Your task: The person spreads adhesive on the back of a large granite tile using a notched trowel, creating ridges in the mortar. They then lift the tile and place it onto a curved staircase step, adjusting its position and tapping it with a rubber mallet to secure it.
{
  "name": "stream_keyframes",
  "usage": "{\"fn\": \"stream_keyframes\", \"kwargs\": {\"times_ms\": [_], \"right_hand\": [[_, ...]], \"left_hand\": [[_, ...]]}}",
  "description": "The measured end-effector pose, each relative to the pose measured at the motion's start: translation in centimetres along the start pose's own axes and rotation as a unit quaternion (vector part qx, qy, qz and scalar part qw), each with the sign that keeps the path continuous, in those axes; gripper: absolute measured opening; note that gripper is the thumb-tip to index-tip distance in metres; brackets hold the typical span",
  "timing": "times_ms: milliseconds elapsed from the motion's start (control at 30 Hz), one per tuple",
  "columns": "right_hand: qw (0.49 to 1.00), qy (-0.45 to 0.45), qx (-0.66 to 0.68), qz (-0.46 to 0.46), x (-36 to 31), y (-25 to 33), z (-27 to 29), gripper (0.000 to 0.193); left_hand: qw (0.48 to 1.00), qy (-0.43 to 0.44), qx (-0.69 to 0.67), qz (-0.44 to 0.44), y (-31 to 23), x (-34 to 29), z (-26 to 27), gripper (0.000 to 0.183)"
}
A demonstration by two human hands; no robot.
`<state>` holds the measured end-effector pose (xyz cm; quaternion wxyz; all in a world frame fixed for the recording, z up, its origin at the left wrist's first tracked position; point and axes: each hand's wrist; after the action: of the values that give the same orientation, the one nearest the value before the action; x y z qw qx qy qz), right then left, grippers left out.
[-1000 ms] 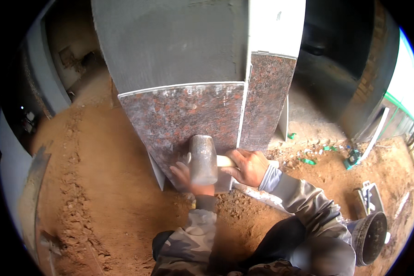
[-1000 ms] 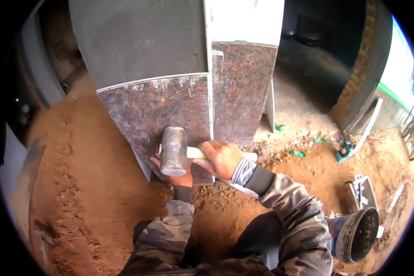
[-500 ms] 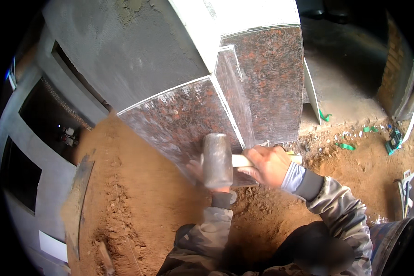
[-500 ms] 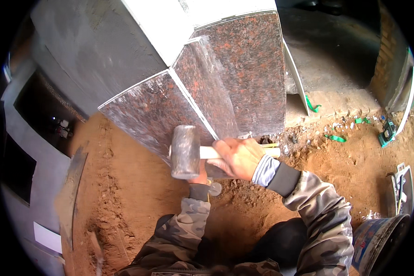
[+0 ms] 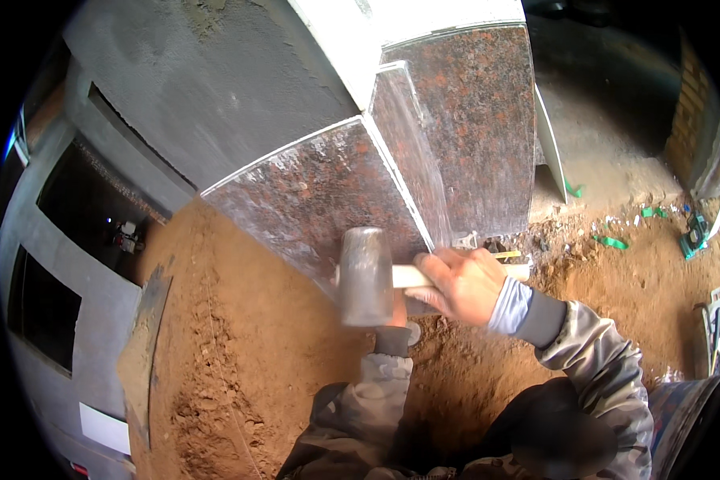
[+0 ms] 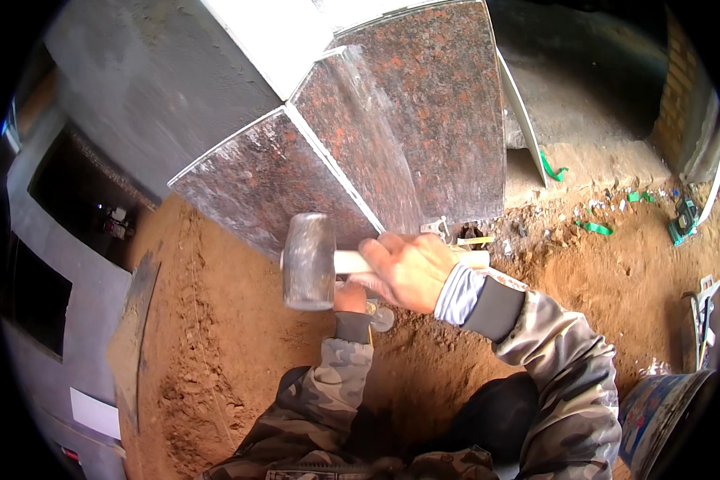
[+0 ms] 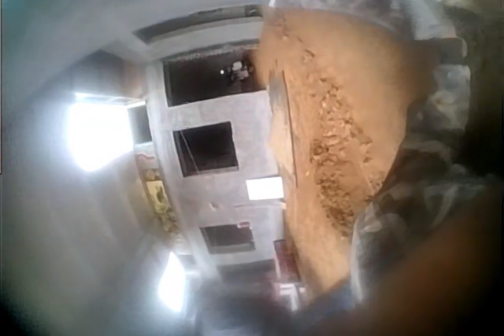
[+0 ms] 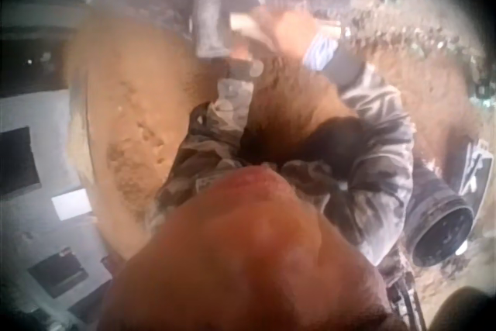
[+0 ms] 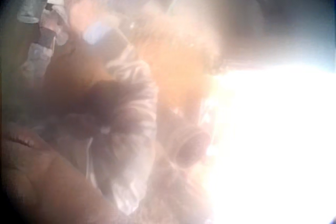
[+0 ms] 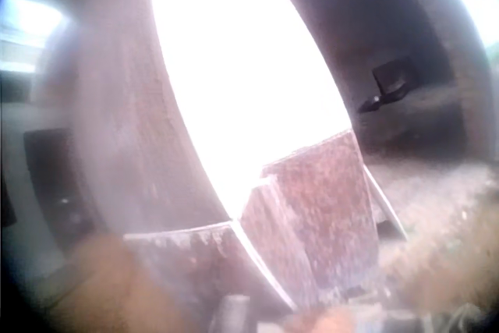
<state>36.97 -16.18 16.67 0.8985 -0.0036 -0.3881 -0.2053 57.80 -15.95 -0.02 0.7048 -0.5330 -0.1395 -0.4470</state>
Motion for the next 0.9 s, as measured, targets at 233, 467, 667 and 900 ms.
{"fn": "stream_keyframes", "kwargs": {"times_ms": [233, 467, 667, 900], "right_hand": [[1.000, -0.022, 0.021, 0.004, -1.5, -0.6, -0.2, 0.031], [0.978, 0.156, 0.105, -0.095, -15.9, -2.0, -4.8, 0.034], [0.932, 0.340, 0.034, -0.122, -24.3, -2.0, -13.8, 0.023], [0.914, 0.370, 0.071, -0.153, -22.9, -1.9, -15.4, 0.010]], "left_hand": [[0.999, -0.006, 0.049, 0.009, 0.3, 0.7, 0.8, 0.100], [0.987, 0.081, -0.050, 0.128, -1.3, 1.3, 1.0, 0.122], [0.982, 0.104, -0.060, 0.148, -0.5, 0.9, 0.4, 0.129], [0.927, 0.143, -0.254, 0.237, 0.2, 0.1, -0.4, 0.127]]}}
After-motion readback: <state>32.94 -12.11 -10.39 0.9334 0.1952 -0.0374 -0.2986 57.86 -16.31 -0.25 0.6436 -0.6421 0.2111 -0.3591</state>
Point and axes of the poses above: each hand's wrist, its own x-axis towards the middle knuckle, its own z-axis out of the back of the hand, y = z × x, and after that the axes turned 5 degrees about z, right-handed
